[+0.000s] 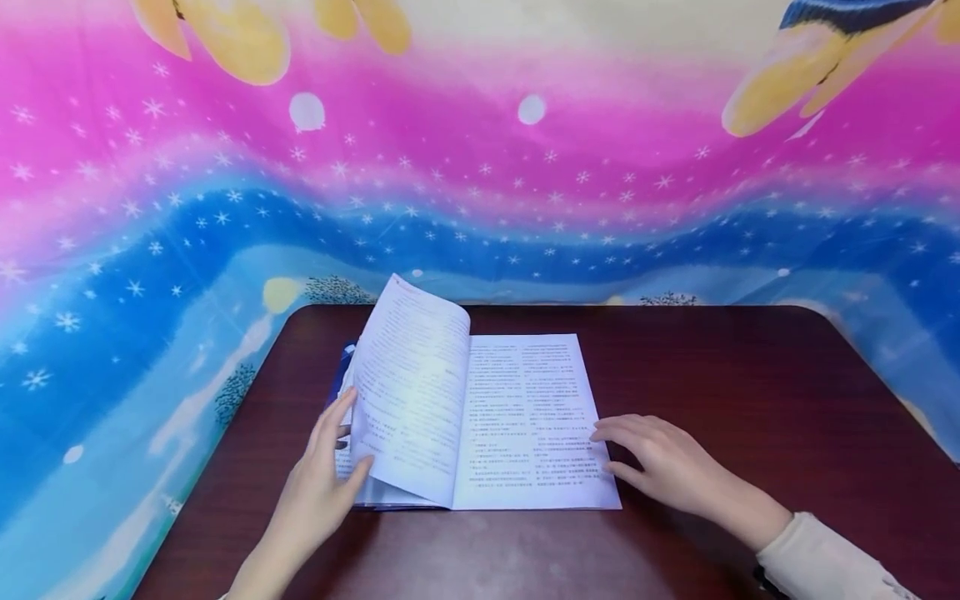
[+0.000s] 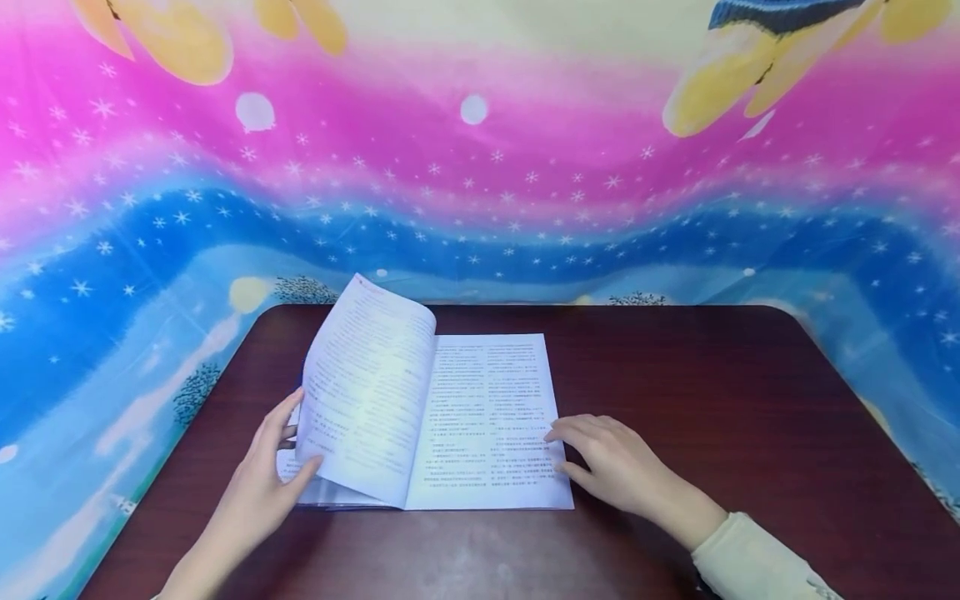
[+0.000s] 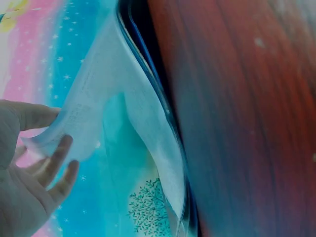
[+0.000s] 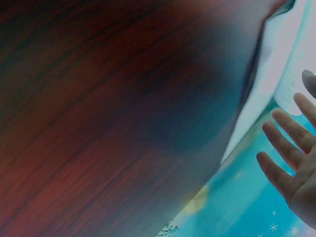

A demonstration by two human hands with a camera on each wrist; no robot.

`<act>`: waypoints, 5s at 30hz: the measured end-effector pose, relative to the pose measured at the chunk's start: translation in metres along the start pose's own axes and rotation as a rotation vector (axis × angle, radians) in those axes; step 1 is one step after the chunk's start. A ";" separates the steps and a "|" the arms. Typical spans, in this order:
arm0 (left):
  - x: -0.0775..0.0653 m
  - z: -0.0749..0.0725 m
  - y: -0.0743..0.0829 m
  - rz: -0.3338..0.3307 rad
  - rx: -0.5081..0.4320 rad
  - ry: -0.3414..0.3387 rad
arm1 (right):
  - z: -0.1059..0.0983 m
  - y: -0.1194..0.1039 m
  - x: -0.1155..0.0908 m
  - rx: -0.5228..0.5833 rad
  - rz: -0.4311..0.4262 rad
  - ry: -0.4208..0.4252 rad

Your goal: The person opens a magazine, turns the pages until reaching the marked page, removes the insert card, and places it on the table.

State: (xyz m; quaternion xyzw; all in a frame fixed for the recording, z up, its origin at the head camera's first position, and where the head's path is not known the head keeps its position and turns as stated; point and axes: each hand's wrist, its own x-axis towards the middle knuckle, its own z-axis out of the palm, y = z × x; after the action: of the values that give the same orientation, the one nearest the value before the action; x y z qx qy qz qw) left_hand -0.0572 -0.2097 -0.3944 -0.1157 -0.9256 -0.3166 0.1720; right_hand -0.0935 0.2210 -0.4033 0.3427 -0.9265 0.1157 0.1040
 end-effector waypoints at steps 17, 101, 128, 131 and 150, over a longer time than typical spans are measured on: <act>-0.004 -0.027 -0.028 -0.210 -0.066 -0.158 | 0.010 0.012 -0.016 0.070 0.083 -0.149; 0.018 0.018 0.042 -0.034 0.134 -0.172 | -0.015 -0.010 0.030 0.026 0.197 0.096; 0.042 0.098 0.132 0.506 -0.107 -0.178 | -0.043 -0.038 0.050 -0.003 0.152 0.150; 0.043 0.098 0.130 0.517 -0.118 -0.143 | -0.046 -0.039 0.050 0.002 0.153 0.145; 0.040 0.058 0.093 0.384 -0.158 0.084 | -0.049 -0.031 0.034 0.078 0.113 0.247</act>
State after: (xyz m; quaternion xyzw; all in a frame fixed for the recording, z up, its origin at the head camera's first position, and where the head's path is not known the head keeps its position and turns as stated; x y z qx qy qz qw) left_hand -0.0777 -0.0969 -0.3712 -0.2898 -0.8509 -0.3539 0.2582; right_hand -0.0934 0.1912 -0.3434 0.2769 -0.9192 0.1987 0.1971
